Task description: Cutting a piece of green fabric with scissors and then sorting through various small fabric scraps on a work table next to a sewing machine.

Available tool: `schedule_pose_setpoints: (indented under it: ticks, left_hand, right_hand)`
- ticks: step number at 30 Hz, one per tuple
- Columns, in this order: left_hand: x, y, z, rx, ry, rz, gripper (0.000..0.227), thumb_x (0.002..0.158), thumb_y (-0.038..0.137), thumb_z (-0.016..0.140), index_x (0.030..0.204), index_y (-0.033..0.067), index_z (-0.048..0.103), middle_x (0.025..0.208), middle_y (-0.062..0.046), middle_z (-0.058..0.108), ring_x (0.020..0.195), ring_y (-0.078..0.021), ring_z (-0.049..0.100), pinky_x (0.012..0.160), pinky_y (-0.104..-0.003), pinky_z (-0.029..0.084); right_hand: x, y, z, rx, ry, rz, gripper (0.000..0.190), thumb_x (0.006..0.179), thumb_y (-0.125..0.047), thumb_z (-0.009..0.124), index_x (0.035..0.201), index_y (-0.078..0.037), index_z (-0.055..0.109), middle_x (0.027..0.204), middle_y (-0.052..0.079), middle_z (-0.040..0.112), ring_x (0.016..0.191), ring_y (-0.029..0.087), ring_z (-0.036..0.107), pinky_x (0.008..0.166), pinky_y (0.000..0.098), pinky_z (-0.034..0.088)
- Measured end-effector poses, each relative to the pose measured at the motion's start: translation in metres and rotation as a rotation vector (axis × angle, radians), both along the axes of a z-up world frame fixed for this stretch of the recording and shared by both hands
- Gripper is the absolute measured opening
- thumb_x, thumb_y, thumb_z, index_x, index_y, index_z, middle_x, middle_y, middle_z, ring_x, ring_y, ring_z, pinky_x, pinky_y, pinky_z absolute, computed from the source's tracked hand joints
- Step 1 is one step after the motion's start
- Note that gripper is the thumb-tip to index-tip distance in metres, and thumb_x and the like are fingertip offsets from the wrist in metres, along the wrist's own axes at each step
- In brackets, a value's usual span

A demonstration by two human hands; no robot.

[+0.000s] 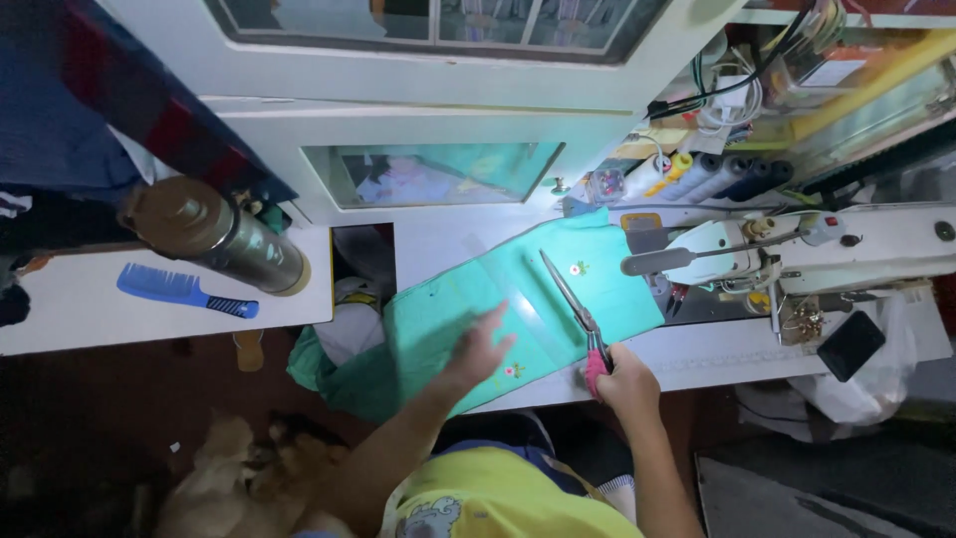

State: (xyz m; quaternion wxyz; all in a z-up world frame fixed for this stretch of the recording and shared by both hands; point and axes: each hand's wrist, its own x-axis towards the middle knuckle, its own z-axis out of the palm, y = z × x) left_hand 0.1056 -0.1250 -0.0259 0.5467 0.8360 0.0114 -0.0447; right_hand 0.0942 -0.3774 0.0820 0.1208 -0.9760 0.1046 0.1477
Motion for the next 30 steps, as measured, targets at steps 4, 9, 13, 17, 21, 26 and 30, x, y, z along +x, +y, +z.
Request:
schedule_pose_setpoints:
  ticks: [4, 9, 13, 17, 21, 26, 30]
  left_hand:
    - [0.009, 0.075, -0.01, 0.433, -0.31, 0.266, 0.066, 0.084, 0.024, 0.08, 0.143, 0.0068, 0.058, 0.13, -0.018, 0.067, 0.12, -0.0338, 0.065, 0.109, -0.049, 0.047]
    - [0.02, 0.14, 0.004, 0.5, 0.142, 0.254, 0.069, 0.083, 0.033, 0.071, 0.147, 0.0131, 0.053, 0.146, -0.014, 0.049, 0.133, -0.044, 0.049, 0.099, -0.068, 0.048]
    - [0.022, 0.142, -0.001, 0.63, 0.201, 0.268, 0.054, 0.077, 0.039, 0.074, 0.127, 0.0223, 0.064, 0.131, -0.005, 0.055, 0.126, -0.0384, 0.053, 0.096, -0.062, 0.049]
    - [0.023, 0.135, 0.0, 0.614, 0.193, 0.304, 0.023, 0.073, 0.035, 0.075, 0.091, 0.0221, 0.067, 0.119, -0.001, 0.057, 0.118, -0.0346, 0.055, 0.093, -0.057, 0.049]
    - [0.015, 0.129, -0.003, 0.69, -0.176, 0.296, 0.028, 0.07, 0.019, 0.083, 0.078, 0.0205, 0.056, 0.09, -0.001, 0.058, 0.089, -0.0322, 0.064, 0.084, -0.051, 0.05]
    - [0.011, 0.122, -0.026, 0.789, -0.327, 0.276, 0.031, 0.077, 0.018, 0.078, 0.09, 0.0237, 0.051, 0.088, 0.001, 0.053, 0.086, -0.0265, 0.062, 0.084, -0.046, 0.049]
    - [0.009, 0.117, -0.02, 0.781, -0.447, 0.282, 0.024, 0.09, 0.014, 0.069, 0.086, 0.0222, 0.047, 0.088, -0.001, 0.047, 0.08, -0.0252, 0.059, 0.081, -0.043, 0.049]
  right_hand:
    - [-0.004, 0.006, -0.02, 0.02, -0.017, 0.028, 0.022, 0.082, -0.04, 0.065, 0.092, -0.02, 0.063, 0.09, 0.012, 0.067, 0.101, 0.037, 0.07, 0.088, 0.0493, 0.057]
    - [-0.011, 0.032, -0.049, -0.025, -0.128, 0.147, 0.024, 0.076, -0.045, 0.069, 0.08, -0.024, 0.057, 0.077, 0.003, 0.06, 0.09, 0.026, 0.071, 0.079, 0.0427, 0.058]
    - [-0.009, 0.046, -0.072, -0.009, -0.244, 0.272, 0.025, 0.072, -0.042, 0.074, 0.073, -0.025, 0.056, 0.069, -0.002, 0.057, 0.078, 0.021, 0.07, 0.068, 0.0352, 0.055]
    - [-0.005, 0.049, -0.073, -0.055, -0.245, 0.226, 0.025, 0.079, -0.047, 0.068, 0.081, -0.025, 0.057, 0.074, 0.001, 0.059, 0.082, 0.024, 0.07, 0.071, 0.0412, 0.057]
    - [0.007, 0.041, -0.074, -0.072, -0.155, 0.108, 0.032, 0.09, -0.053, 0.06, 0.089, -0.021, 0.058, 0.079, 0.006, 0.061, 0.087, 0.031, 0.072, 0.077, 0.0473, 0.059]
    - [0.013, 0.029, -0.082, -0.069, -0.123, 0.106, 0.034, 0.091, -0.055, 0.057, 0.091, -0.021, 0.057, 0.081, 0.006, 0.062, 0.088, 0.033, 0.072, 0.078, 0.0502, 0.059]
    - [0.015, 0.03, -0.076, -0.06, -0.057, 0.107, 0.032, 0.093, -0.053, 0.056, 0.092, -0.021, 0.058, 0.082, 0.006, 0.062, 0.091, 0.034, 0.072, 0.082, 0.049, 0.059]
